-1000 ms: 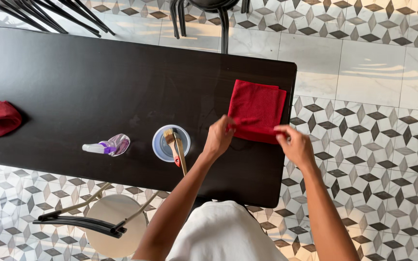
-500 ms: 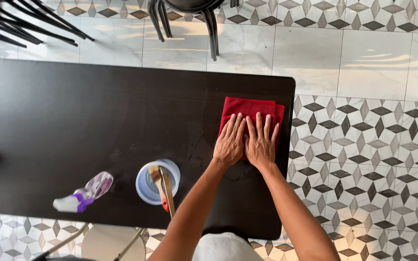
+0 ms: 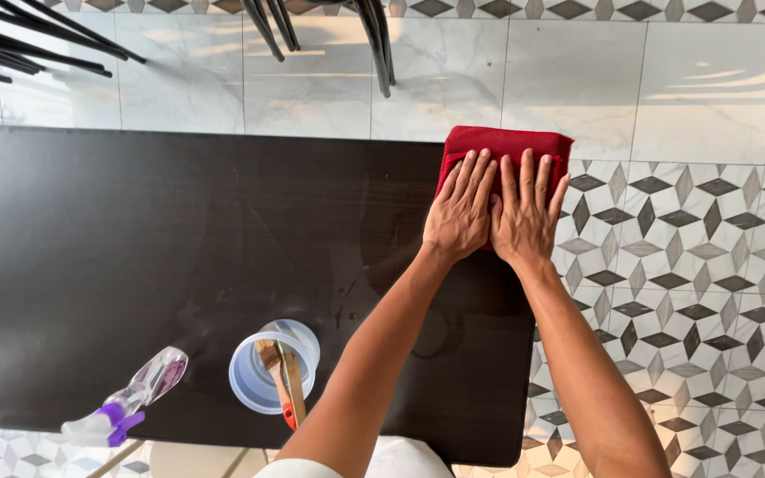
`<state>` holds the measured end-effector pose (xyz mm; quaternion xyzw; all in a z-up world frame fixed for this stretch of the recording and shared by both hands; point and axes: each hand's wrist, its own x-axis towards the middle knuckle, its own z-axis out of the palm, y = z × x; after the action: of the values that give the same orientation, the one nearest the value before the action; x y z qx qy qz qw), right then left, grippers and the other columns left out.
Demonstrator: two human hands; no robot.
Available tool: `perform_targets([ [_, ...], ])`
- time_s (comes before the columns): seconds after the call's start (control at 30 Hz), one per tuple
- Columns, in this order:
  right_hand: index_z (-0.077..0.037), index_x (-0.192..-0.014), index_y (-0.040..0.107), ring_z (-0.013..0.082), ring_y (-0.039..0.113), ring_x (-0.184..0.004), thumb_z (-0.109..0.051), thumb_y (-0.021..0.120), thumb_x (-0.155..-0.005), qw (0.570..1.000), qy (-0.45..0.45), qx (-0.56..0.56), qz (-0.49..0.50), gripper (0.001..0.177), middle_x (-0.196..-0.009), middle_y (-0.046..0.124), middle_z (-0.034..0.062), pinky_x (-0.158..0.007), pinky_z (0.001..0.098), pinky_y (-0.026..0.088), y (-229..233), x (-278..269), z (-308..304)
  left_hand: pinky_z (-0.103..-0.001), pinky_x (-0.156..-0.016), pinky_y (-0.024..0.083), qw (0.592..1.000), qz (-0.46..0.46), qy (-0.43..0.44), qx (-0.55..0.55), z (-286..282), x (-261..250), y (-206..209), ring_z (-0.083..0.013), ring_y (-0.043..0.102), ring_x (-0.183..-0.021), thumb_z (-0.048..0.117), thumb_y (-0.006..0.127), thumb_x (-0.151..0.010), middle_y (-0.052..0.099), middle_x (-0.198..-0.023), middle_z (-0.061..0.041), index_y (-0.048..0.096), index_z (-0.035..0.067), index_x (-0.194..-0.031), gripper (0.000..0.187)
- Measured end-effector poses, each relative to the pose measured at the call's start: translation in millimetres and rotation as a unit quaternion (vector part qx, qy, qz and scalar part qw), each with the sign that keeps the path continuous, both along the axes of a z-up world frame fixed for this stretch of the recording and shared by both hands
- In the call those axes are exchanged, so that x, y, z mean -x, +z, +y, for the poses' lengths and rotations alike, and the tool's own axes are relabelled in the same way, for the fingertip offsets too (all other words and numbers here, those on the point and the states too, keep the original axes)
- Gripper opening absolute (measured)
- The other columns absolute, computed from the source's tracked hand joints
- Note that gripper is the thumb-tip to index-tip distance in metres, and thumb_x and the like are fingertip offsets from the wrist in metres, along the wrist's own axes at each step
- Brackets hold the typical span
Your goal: The person uses a brush to apply a liquid to a table and then folds a red cloth by hand.
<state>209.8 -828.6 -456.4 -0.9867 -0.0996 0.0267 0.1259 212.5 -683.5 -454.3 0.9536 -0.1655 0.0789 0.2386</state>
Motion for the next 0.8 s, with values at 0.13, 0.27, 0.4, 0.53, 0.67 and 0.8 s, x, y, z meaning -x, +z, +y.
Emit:
perform_targets([
  [0.13,-0.008,-0.166,0.030,0.0441,0.007,-0.160,-0.030,0.046,-0.107,1.000,-0.014,-0.004,-0.003,0.065,-0.173,0.015,0.0219,-0.125,0.0663,-0.002,7.2,30.5,4.5,-0.043,-0.130,0.023,1.000,0.002,-0.024,-0.017,5.6,24.4,7.6,-0.0308,0.030,-0.156,0.024,0.041,-0.105,0.037,-0.164,-0.017,0.041,-0.001,-0.155,0.056],
  [0.27,-0.006,-0.164,0.030,0.0470,0.007,-0.158,-0.030,0.048,-0.104,1.000,-0.004,0.005,0.003,0.067,-0.171,0.016,0.0253,-0.124,0.0671,0.000,15.3,84.6,18.0,-0.042,-0.131,0.024,1.000,0.019,-0.019,0.015,19.2,80.5,17.5,-0.0302,0.032,-0.156,0.022,0.044,-0.105,0.039,-0.165,-0.017,0.041,-0.001,-0.156,0.055],
  [0.4,-0.003,-0.161,0.028,0.0522,0.006,-0.156,-0.029,0.048,-0.103,1.000,0.027,0.010,0.000,0.067,-0.168,0.016,0.0301,-0.121,0.0719,-0.001,11.8,120.1,52.7,-0.042,-0.130,0.024,1.000,0.023,0.006,-0.020,54.1,125.6,22.8,-0.0287,0.034,-0.156,0.021,0.044,-0.105,0.039,-0.165,-0.015,0.041,0.001,-0.156,0.055],
  [0.53,-0.003,-0.159,0.029,0.0557,0.006,-0.154,-0.030,0.049,-0.100,0.998,0.061,-0.007,-0.008,0.068,-0.167,0.016,0.0315,-0.119,0.0751,-0.001,6.0,120.0,101.3,-0.043,-0.128,0.023,0.997,0.054,0.028,-0.041,100.2,133.4,21.9,-0.0295,0.033,-0.154,0.023,0.043,-0.104,0.039,-0.164,-0.016,0.042,0.001,-0.155,0.055],
  [0.67,-0.006,-0.161,0.029,0.0541,0.006,-0.155,-0.030,0.049,-0.102,0.996,0.088,-0.021,-0.027,0.067,-0.169,0.016,0.0292,-0.120,0.0748,0.000,5.2,84.1,129.3,-0.044,-0.127,0.023,0.997,0.051,0.050,-0.042,127.5,104.6,14.1,-0.0316,0.031,-0.154,0.026,0.043,-0.106,0.038,-0.163,-0.018,0.042,0.000,-0.155,0.055],
  [0.8,-0.016,-0.163,0.030,0.0489,0.008,-0.156,-0.029,0.050,-0.098,0.996,0.090,-0.021,-0.001,0.069,-0.170,0.016,0.0223,-0.122,0.0712,0.001,8.7,39.2,138.0,-0.044,-0.129,0.023,0.996,0.041,0.074,-0.043,134.6,66.8,6.8,-0.0326,0.030,-0.156,0.027,0.041,-0.107,0.036,-0.165,-0.017,0.039,0.001,-0.156,0.055],
])
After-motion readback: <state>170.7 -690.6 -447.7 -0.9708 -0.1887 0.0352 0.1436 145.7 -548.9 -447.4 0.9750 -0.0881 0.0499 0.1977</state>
